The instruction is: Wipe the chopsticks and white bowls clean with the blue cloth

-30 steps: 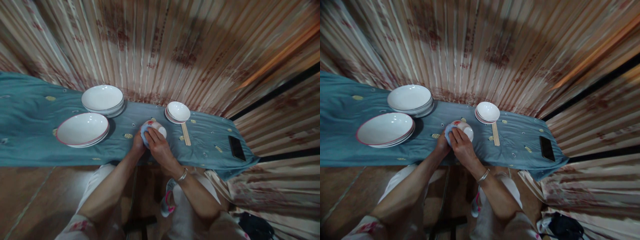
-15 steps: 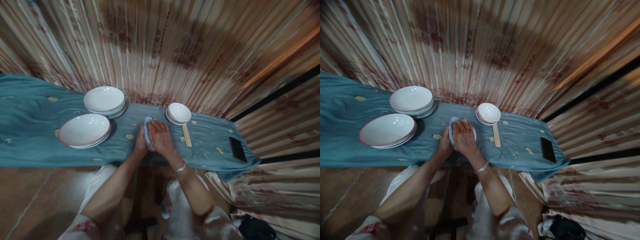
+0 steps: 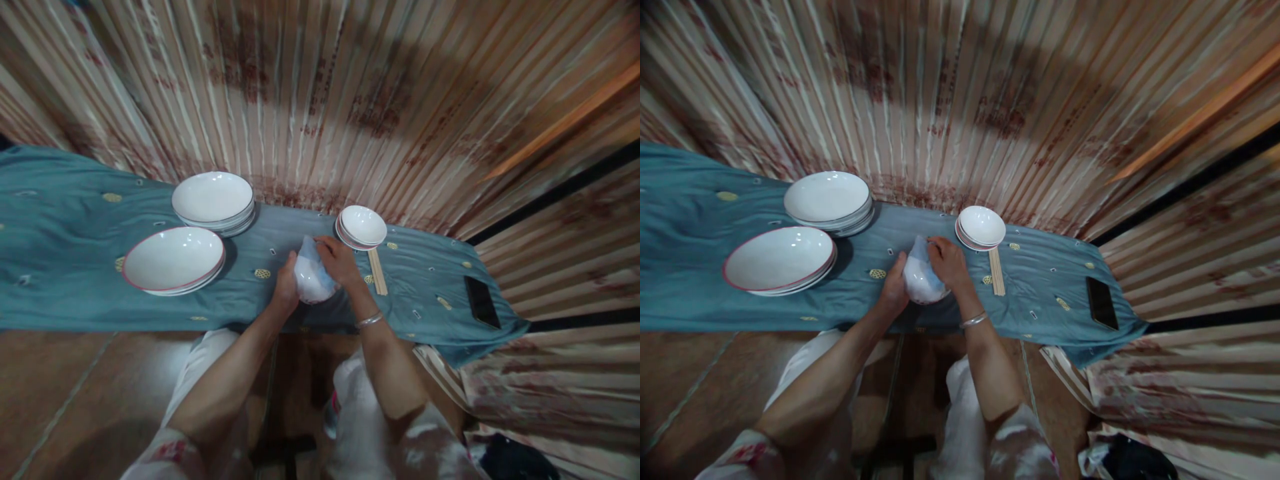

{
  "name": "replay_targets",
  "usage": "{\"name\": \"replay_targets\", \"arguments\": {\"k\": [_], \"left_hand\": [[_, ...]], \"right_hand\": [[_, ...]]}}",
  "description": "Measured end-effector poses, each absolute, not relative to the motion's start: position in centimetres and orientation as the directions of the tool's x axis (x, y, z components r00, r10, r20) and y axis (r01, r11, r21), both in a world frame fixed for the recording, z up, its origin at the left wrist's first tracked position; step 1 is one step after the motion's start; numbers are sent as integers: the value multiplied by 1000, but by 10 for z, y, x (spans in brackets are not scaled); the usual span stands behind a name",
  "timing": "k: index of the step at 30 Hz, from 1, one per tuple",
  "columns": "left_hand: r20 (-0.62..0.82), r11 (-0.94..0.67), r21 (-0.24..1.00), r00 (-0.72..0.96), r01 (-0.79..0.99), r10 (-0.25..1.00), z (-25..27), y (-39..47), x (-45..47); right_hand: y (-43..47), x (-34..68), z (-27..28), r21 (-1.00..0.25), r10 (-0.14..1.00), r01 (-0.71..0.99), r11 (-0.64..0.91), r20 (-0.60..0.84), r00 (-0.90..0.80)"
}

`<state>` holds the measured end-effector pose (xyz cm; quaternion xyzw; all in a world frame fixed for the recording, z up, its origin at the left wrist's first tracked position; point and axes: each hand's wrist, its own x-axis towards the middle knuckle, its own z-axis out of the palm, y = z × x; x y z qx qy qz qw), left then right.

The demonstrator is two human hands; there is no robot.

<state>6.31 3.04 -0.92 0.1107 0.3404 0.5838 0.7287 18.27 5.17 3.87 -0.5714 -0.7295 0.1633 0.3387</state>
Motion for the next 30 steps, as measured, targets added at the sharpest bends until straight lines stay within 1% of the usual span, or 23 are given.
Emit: {"name": "replay_targets", "arguments": {"k": [3,6,14,18,21,25,30], "left_hand": [[-381,300,566,79,-768,921,-7,29,64],[-370,273,578,51,-769,928,-5,28,63],[-430,292,547,37,-784,902,1,27,63],[-452,314,524,55,-792,890,0,27,61],[-459,329,488,83,-808,885,-1,28,61],[-502,326,438,73,-838,862,5,29,59],[-525,272,411,18,-870,851,15,34,53]], "right_hand": [[57,191,33,-724,968,654,218,246,-50],[61,197,26,-803,981,576,155,194,7],[67,212,5,-946,989,322,20,65,130],[63,215,-5,-977,987,204,-61,-28,157],[60,215,-9,-985,983,149,-92,-66,172],[55,216,-12,-987,983,131,-88,-65,169],[45,212,-16,-987,983,148,-59,-32,180]]}}
